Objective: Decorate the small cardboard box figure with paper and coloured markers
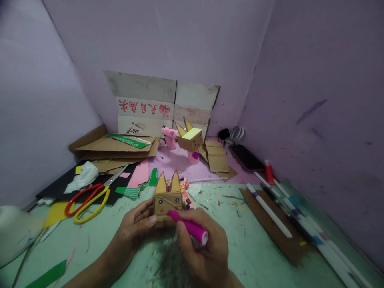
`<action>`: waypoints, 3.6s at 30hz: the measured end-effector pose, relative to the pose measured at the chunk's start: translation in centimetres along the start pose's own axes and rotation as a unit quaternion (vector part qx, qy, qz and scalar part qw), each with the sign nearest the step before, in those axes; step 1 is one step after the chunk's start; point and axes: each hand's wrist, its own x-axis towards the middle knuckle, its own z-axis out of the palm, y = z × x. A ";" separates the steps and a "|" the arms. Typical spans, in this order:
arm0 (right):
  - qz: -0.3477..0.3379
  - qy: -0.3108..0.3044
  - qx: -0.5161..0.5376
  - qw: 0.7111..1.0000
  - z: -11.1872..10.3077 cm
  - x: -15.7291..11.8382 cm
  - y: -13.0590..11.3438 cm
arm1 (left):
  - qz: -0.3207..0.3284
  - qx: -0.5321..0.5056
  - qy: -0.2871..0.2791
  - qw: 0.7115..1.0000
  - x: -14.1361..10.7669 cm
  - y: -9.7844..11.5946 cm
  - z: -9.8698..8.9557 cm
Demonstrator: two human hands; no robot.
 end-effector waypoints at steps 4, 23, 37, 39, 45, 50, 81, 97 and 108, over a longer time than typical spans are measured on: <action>0.027 -0.008 -0.012 1.000 0.4 -0.3 0.0 | 0.016 0.001 0.007 1.000 -0.1 0.0 0.2; 0.109 0.018 0.010 0.994 1.3 -0.8 -0.3 | 0.007 0.012 0.030 0.999 -0.1 0.0 0.3; 0.026 -0.056 -0.025 0.998 0.6 -0.2 0.3 | 0.014 0.017 0.028 0.999 -0.1 -0.1 0.3; 0.042 -0.041 -0.023 0.998 0.7 -0.4 0.3 | 0.012 0.021 0.024 0.999 -0.1 -0.1 0.3; 0.066 -0.028 -0.012 0.997 1.0 -0.5 0.1 | 0.007 0.023 0.031 0.999 -0.1 -0.1 0.3; 0.031 -0.057 -0.020 0.998 0.6 -0.3 0.3 | 0.014 0.022 0.021 0.999 -0.1 -0.1 0.2; 0.084 -0.006 -0.002 0.996 1.2 -0.5 0.0 | 0.018 -0.003 0.020 1.000 0.3 -0.7 0.0; 0.092 -0.030 -0.005 0.995 1.1 -1.2 0.8 | 0.027 0.004 0.010 1.000 0.3 -1.0 -0.3; 0.060 -0.026 -0.018 0.998 1.2 -0.9 0.6 | 0.018 0.006 0.024 1.000 -0.1 -0.4 0.2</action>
